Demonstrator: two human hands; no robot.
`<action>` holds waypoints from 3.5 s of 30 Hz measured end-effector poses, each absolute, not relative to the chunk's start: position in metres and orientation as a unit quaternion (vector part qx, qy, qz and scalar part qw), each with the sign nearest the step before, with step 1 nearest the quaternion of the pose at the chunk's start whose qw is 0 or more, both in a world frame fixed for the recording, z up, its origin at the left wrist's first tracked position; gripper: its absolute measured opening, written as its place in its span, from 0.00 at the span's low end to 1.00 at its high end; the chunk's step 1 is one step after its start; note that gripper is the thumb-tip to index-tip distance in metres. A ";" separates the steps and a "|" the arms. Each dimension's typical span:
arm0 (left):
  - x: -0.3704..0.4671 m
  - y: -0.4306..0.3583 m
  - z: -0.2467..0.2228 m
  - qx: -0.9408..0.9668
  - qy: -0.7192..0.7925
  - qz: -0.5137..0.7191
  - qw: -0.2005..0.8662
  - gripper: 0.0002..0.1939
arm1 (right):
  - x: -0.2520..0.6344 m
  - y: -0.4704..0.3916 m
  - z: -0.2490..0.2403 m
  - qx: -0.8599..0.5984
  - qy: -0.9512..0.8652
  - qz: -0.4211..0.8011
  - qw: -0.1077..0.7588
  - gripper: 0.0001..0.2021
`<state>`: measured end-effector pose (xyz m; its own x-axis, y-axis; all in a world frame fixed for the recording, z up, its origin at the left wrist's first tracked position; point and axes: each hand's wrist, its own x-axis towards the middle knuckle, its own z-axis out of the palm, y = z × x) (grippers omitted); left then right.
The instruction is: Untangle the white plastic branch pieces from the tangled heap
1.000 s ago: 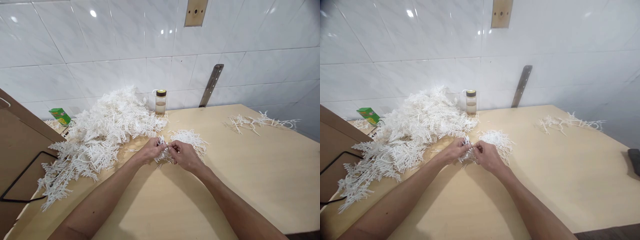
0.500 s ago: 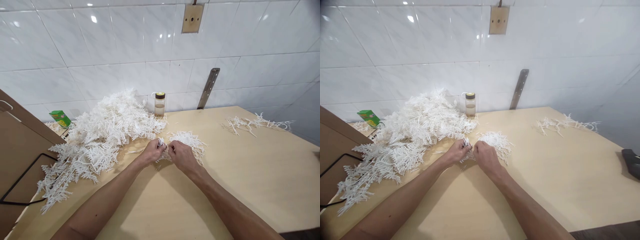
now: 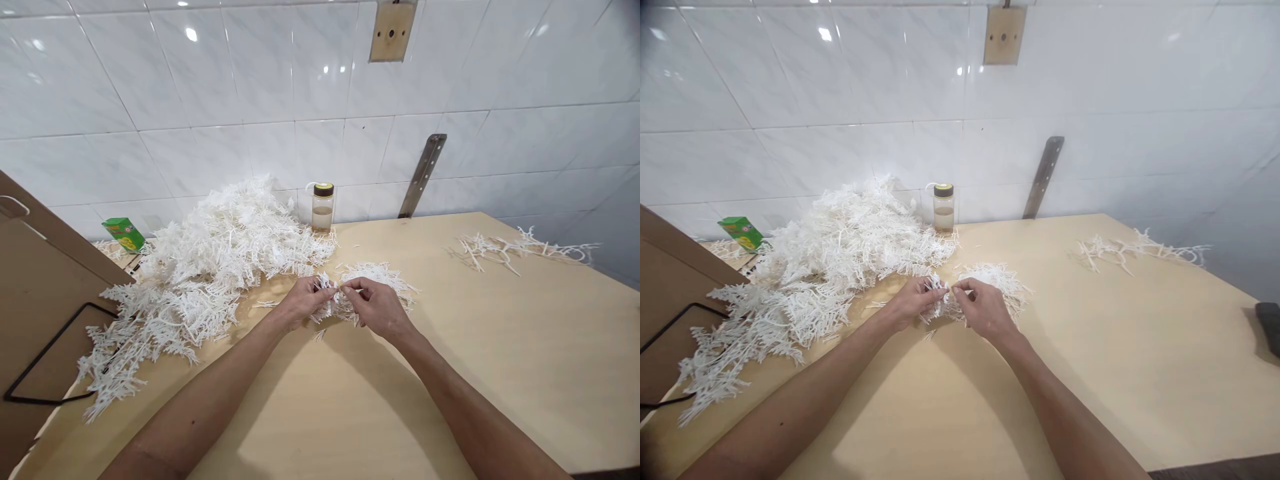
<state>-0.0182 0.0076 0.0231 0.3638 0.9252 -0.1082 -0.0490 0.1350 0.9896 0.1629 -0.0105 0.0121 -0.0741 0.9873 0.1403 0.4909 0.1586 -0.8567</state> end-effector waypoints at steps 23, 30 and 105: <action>-0.014 0.010 0.007 0.642 0.502 0.386 0.433 0.10 | 0.144 -0.015 0.004 -0.567 -0.743 0.144 0.325 0.09; -0.009 0.002 0.015 0.646 0.467 0.417 0.437 0.10 | 0.162 -0.003 0.013 -0.672 -0.613 0.181 0.376 0.05; -0.015 0.009 0.024 0.441 0.452 0.483 0.606 0.24 | 0.152 -0.014 0.006 -0.502 -0.698 0.199 0.471 0.13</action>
